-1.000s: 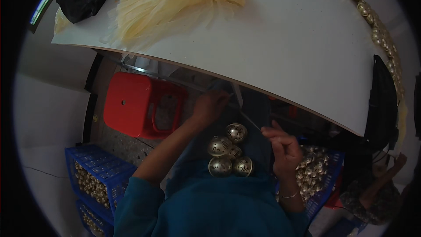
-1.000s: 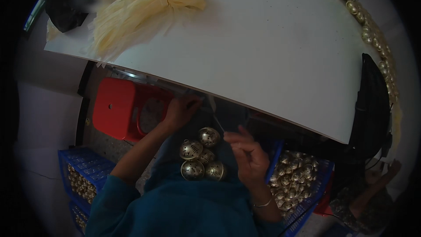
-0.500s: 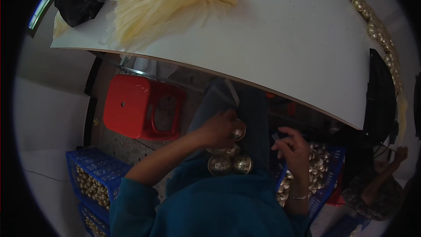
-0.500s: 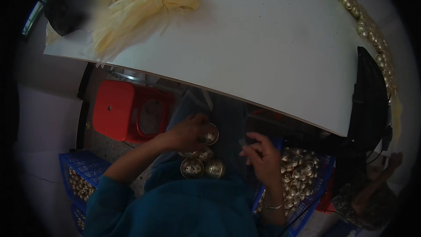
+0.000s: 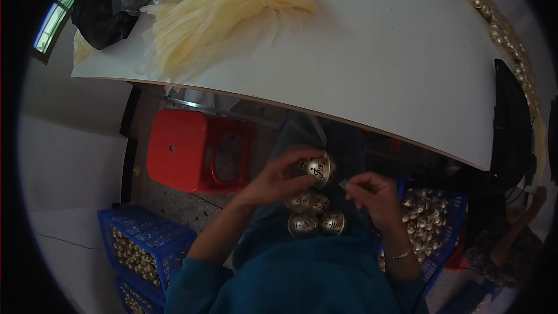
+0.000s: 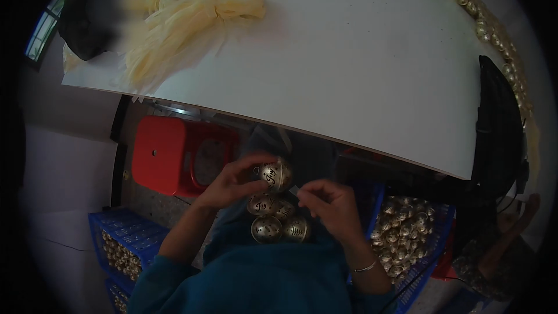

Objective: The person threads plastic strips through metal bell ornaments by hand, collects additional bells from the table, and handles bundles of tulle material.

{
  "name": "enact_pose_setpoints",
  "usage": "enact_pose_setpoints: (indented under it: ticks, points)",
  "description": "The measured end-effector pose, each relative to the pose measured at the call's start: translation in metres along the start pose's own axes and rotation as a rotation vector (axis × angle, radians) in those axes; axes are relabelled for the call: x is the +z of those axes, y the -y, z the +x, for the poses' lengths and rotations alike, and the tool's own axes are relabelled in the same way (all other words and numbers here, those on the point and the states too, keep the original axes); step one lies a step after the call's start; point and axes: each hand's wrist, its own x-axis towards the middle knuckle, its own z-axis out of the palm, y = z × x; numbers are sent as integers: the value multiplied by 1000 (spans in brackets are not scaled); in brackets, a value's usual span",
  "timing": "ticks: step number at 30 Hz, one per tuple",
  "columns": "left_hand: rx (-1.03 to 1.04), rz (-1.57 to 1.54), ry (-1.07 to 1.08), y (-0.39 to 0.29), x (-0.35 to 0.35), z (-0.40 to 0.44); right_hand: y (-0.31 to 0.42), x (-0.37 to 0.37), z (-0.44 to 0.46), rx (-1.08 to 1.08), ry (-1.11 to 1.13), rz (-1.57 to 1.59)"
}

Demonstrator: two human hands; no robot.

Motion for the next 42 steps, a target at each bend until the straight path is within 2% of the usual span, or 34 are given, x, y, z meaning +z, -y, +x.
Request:
enact_pose_setpoints:
  ticks: [2,3,5,6,8,11,15,17,21,23,32,42]
  points:
    - [-146,-208,-93,-16,6,-14,11,15,-3,-85,33,12]
    - [-148,-210,-107,-15,7,-20,14,20,-1,-79,46,10]
    - [-74,144,-239,-12,8,-31,18,29,3,-80,170,-58]
    - [-82,141,-249,-10,6,-34,20,34,7,-70,179,-59]
    - [38,636,-234,-3,2,-40,26,43,17,-56,245,-386]
    - [52,718,-285,8,-2,-41,17,53,35,-85,268,-524]
    - [5,706,-317,20,-6,-39,-5,60,52,-129,218,-520]
    - [-107,425,-404,20,-7,-37,-14,62,56,-115,203,-437]
    - [-97,380,-447,28,-6,-35,-17,56,65,-17,259,-373]
    - [-32,521,-425,26,-6,-34,-14,51,68,48,342,-271]
    - [73,681,-366,25,-6,-30,-12,51,69,19,302,-375]
    - [25,694,-350,25,-4,-30,-13,52,74,9,318,-438]
